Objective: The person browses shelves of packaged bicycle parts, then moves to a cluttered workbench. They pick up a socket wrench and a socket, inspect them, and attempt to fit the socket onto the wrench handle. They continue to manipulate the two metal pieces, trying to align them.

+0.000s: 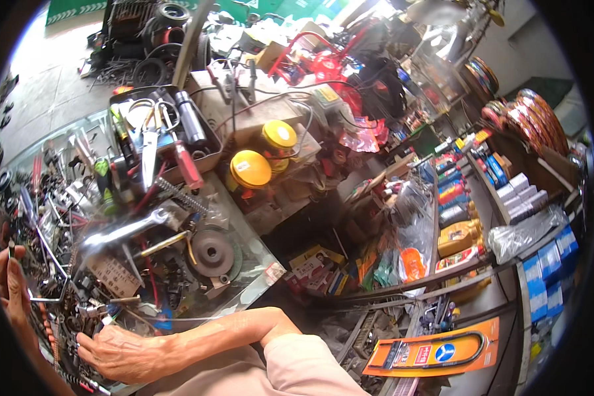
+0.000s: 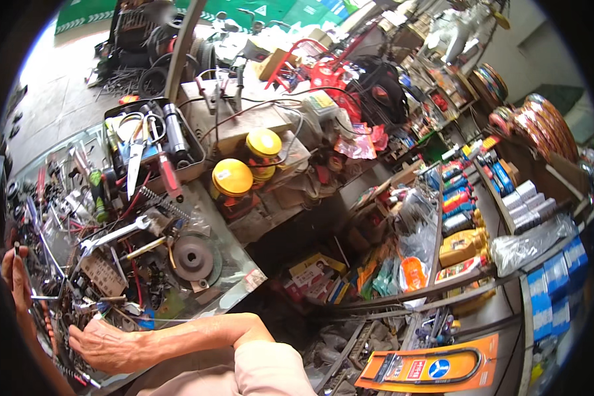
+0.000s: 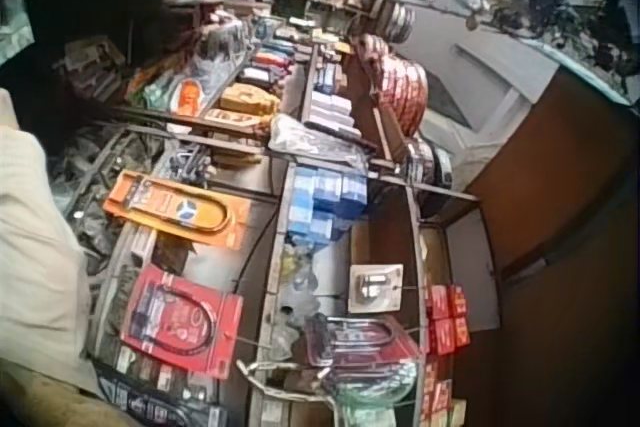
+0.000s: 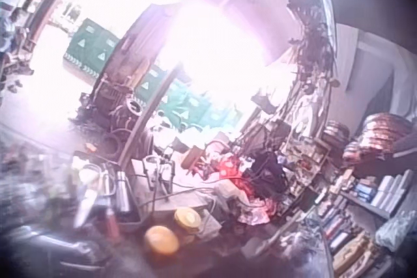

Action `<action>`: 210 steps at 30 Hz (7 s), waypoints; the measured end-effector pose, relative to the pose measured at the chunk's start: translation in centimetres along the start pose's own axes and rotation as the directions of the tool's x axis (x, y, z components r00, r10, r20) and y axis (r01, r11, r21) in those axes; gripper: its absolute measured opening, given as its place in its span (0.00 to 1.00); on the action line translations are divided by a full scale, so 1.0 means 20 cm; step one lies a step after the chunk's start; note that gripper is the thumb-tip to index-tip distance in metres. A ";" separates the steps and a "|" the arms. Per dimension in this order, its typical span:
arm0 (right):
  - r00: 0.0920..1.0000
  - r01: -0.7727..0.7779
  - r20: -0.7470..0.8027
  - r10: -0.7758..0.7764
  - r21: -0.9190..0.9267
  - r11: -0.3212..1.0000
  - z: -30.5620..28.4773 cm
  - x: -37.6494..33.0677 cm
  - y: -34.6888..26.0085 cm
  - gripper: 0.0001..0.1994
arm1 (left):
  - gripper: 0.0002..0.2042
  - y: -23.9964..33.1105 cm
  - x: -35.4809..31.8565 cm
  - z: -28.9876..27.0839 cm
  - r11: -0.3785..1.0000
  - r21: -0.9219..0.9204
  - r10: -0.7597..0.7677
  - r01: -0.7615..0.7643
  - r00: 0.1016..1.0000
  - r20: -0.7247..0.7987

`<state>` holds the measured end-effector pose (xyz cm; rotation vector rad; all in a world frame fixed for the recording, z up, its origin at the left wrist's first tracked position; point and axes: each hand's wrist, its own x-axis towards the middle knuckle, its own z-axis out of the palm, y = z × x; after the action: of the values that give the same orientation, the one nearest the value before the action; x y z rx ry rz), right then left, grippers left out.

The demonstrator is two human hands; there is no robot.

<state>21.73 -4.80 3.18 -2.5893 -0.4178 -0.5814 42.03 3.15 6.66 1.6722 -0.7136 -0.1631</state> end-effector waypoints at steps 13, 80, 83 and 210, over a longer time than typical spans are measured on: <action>0.977 -0.180 -0.124 0.173 -0.046 0.983 0.08 0.00 0.18 0.15 | 0.11 0.01 -0.04 -0.01 0.995 0.087 -0.054 0.046 0.994 0.091; 0.933 -0.244 0.253 0.257 -0.082 0.966 0.05 0.28 -0.21 0.05 | 0.11 0.50 -0.09 -0.37 0.891 -0.097 0.437 -0.443 0.896 -0.076; 0.910 -0.244 0.330 0.250 -0.059 0.968 0.11 0.22 -0.27 0.06 | 0.12 0.51 -0.08 -0.39 0.887 -0.066 0.458 -0.458 0.889 -0.019; 0.551 -0.384 -0.309 0.775 0.731 0.564 -0.35 0.10 0.12 0.12 | 0.09 0.28 -0.10 0.10 0.947 -0.305 0.255 -0.098 0.808 0.531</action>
<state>22.04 -9.94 8.97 -1.6048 0.4905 -0.8046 37.41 2.24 10.92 1.2847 -1.2354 -0.6153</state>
